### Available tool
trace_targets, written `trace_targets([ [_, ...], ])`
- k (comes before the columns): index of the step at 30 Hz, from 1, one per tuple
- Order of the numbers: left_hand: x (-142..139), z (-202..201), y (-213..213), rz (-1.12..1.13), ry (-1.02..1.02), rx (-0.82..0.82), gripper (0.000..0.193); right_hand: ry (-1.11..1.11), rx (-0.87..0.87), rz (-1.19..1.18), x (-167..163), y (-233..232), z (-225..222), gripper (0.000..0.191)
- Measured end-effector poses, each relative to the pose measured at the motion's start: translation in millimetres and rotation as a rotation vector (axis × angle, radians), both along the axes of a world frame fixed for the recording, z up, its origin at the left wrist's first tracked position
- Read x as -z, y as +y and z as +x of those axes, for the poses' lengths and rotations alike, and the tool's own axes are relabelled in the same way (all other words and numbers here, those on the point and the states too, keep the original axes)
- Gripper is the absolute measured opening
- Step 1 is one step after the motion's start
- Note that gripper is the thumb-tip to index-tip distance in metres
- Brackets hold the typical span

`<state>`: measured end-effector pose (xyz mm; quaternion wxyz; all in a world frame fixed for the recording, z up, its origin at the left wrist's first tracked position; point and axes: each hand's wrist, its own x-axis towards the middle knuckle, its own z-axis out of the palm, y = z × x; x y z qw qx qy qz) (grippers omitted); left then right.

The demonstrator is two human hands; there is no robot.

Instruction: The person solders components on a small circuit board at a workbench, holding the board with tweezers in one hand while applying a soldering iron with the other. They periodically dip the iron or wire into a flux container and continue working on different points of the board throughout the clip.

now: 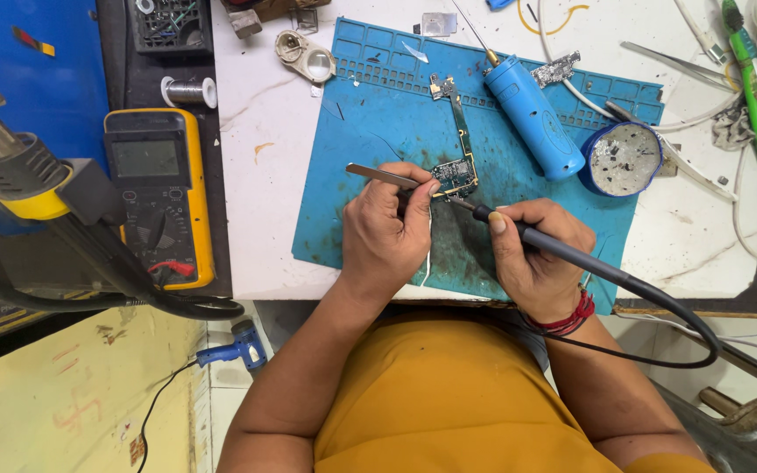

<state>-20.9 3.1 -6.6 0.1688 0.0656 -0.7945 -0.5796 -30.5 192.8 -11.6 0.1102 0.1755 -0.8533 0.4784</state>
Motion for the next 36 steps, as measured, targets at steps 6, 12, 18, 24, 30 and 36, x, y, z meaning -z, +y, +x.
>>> trace_targets([
  [6,0.7,0.1,-1.0,-0.042,0.036,0.0,0.011,0.015,-0.015,-0.002,-2.6,1.0,-1.1,0.011],
  [12,1.1,0.9,-0.1,0.028,-0.005,-0.004,0.011,0.113,-0.013,0.045,-4.5,1.1,-1.4,0.024],
  [18,0.7,1.3,0.2,-0.013,-0.006,-0.01,0.01,0.062,-0.032,0.02,-5.8,3.2,0.4,0.016],
  [24,1.0,0.7,0.2,-0.014,0.01,-0.005,0.01,0.024,-0.034,0.032,-5.6,2.2,-0.1,0.011],
  [30,1.2,0.7,0.2,-0.013,0.003,-0.004,0.011,0.006,-0.026,0.029,-6.2,1.5,-0.4,0.01],
  [36,1.1,0.3,0.8,-0.011,0.001,-0.005,0.011,0.015,-0.022,0.025,-4.8,1.5,-0.2,0.01],
])
